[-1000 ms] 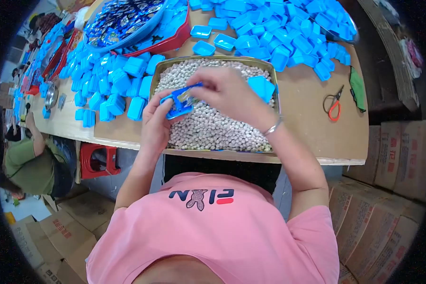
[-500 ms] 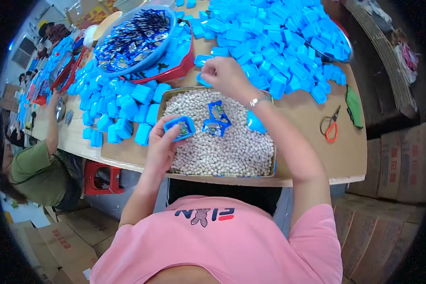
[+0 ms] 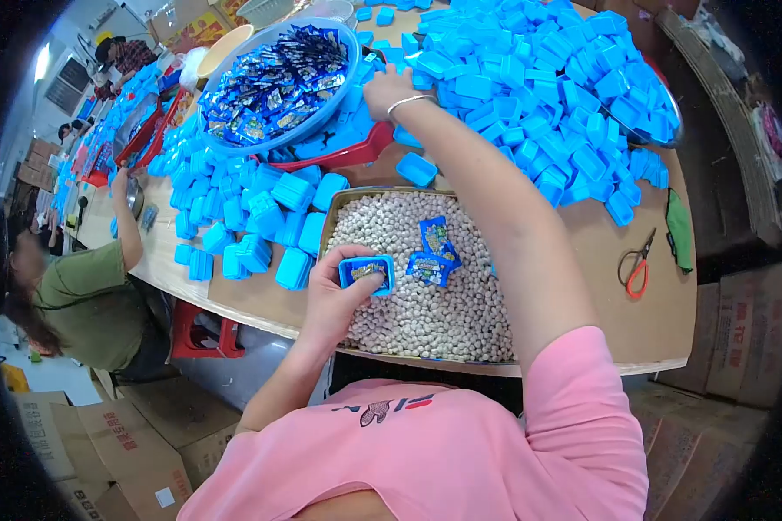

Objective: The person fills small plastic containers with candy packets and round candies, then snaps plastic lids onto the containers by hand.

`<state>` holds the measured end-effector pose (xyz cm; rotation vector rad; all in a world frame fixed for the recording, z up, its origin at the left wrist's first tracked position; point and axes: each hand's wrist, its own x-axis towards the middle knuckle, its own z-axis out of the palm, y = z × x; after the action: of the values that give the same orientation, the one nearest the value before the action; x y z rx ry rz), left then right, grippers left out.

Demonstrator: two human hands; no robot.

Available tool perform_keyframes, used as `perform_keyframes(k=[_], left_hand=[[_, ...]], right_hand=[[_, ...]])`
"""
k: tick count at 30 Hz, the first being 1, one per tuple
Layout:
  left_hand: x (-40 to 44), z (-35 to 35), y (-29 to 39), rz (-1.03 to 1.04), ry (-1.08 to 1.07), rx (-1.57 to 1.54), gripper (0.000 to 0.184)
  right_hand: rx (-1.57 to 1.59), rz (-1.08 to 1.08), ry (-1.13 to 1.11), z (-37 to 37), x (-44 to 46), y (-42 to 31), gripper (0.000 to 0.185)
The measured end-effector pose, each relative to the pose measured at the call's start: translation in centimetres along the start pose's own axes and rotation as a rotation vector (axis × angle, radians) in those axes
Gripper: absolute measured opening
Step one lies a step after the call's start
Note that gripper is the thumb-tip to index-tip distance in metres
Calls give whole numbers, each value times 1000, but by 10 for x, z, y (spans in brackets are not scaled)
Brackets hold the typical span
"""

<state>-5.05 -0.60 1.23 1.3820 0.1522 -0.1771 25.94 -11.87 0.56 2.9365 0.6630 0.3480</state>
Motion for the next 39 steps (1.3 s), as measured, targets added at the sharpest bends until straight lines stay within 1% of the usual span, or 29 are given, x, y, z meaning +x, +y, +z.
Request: perform_keyframes(k=[2,6,7,11,14,16,18,19,21,27,31,32,36,37,39], left_hand=[[0,0,0,-20,1,-11,30],[0,-2,-2,25,-9,10,30],[-1,-2,-3,12,-9,0,30],[0,-2,-1,18,-21,3,29],[1,-2,-2,28,13,-42,29],[1,-5,-5,56,70,-66,30],[2,-4,-6,39,56,-84,30],[2,-4,-6,37,34,-91,31],[2,-4,-6,39,-10,-97,32],[-1,-2,-4,-25,-61,-172,37],[-3,-1,-11,144,-167,-75,51],[-3,-1,-11,146,-162,-73,51],[-2,-3,-10,223,-149,92,56],[-4,-1,-10,217,-145,90,56],[-5,4,-3,225,-166,169,56]], right_hand=[[2,-27,-33,-5,-6,6,14],[556,-87,207,-10,-31,20,14],[554,-86,190,-9,-41,23,14],[604,-263,545,-15,-84,35,8],[698,-255,446,-50,-144,31,3],[747,-232,223,-65,-189,27,4],[772,-295,188,-64,-228,20,11],[777,-297,175,-66,-243,17,11],[810,-200,115,-67,-263,12,14],[744,-149,124,-68,-264,-3,17],[575,-175,127,-57,-254,-7,23],[577,-180,129,-64,-254,-8,23],[928,-146,221,-107,-272,-7,28],[931,-147,214,-109,-277,-11,28],[881,-243,248,-114,-285,-20,30]])
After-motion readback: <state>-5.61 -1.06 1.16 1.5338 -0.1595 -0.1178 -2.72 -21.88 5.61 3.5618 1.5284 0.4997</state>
